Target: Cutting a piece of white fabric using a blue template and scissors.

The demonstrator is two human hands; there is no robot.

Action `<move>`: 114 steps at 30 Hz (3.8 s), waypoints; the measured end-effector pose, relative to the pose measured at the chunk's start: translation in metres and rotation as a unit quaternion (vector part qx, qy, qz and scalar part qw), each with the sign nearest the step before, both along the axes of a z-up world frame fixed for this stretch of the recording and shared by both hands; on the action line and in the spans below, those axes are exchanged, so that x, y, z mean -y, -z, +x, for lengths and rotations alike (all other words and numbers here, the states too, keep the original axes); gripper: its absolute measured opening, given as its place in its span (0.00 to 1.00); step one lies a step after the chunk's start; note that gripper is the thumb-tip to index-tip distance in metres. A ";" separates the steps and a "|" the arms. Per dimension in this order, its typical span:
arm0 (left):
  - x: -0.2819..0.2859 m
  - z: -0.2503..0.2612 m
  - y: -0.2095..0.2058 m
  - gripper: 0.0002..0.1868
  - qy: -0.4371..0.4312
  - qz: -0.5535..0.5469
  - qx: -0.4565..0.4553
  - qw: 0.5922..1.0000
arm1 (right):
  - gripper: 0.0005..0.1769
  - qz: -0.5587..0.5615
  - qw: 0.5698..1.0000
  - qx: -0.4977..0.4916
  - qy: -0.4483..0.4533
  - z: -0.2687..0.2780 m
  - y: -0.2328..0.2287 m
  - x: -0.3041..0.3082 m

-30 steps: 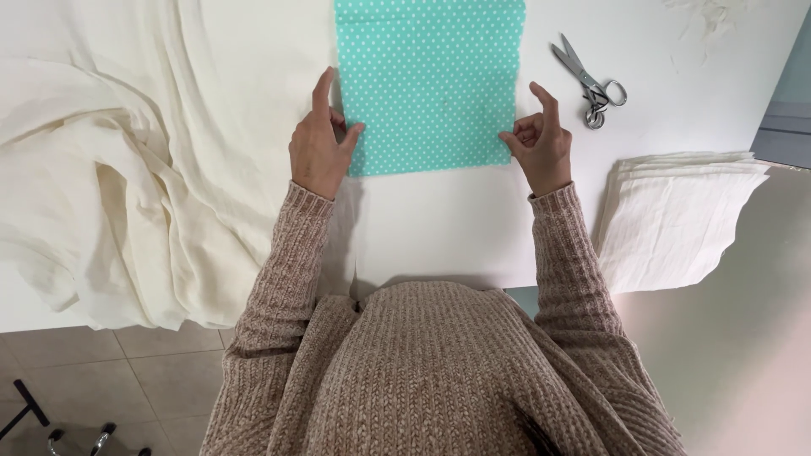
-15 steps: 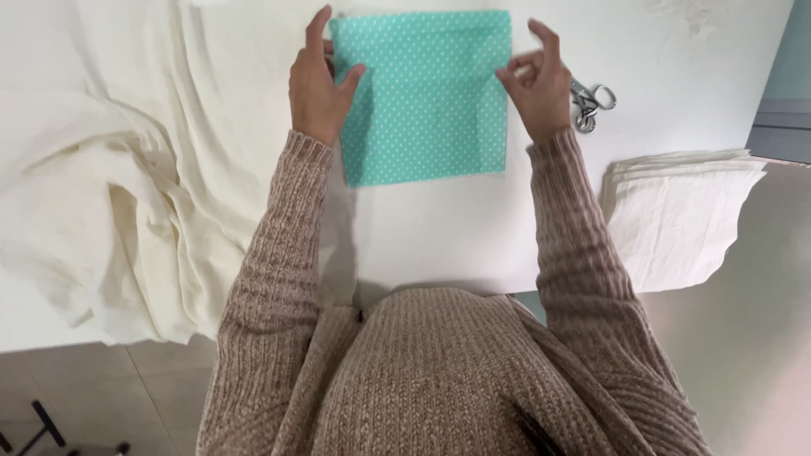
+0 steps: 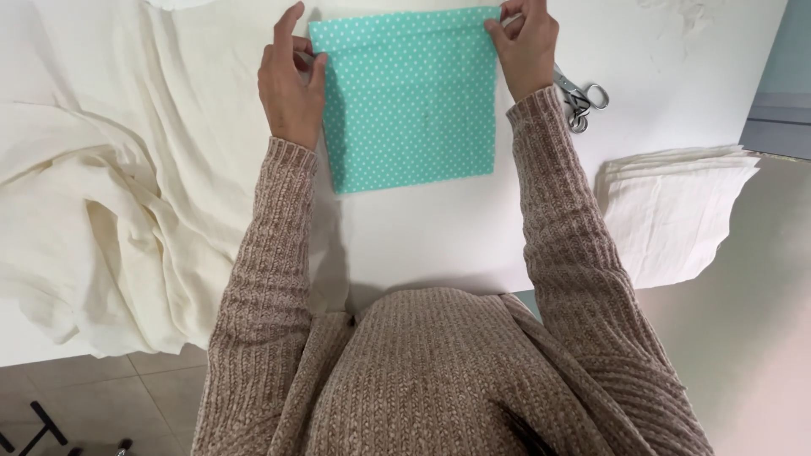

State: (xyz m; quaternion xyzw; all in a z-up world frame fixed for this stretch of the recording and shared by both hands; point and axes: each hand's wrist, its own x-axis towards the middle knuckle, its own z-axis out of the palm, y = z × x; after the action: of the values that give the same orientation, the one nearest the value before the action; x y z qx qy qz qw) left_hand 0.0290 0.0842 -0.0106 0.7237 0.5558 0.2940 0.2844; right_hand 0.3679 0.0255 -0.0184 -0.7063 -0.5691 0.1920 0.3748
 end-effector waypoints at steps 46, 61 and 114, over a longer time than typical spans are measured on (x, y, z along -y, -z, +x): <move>0.105 -0.097 -0.046 0.31 0.100 0.005 -0.158 0.982 | 0.17 -0.026 0.895 0.444 0.020 0.064 -0.027 0.159; 0.185 -0.128 0.001 0.21 0.172 0.061 -0.178 0.967 | 0.05 -0.336 0.936 0.101 0.019 0.059 -0.032 0.165; 0.190 -0.145 0.001 0.17 0.193 0.127 0.012 0.973 | 0.21 -0.322 0.909 -0.254 0.071 -0.312 -0.074 0.170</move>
State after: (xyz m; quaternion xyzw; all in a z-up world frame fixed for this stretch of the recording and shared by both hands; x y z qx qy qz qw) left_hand -0.1157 -0.1061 -0.0116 0.8441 0.3604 0.3098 0.2484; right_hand 0.0557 -0.1445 0.0552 -0.7543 -0.3103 0.5109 0.2715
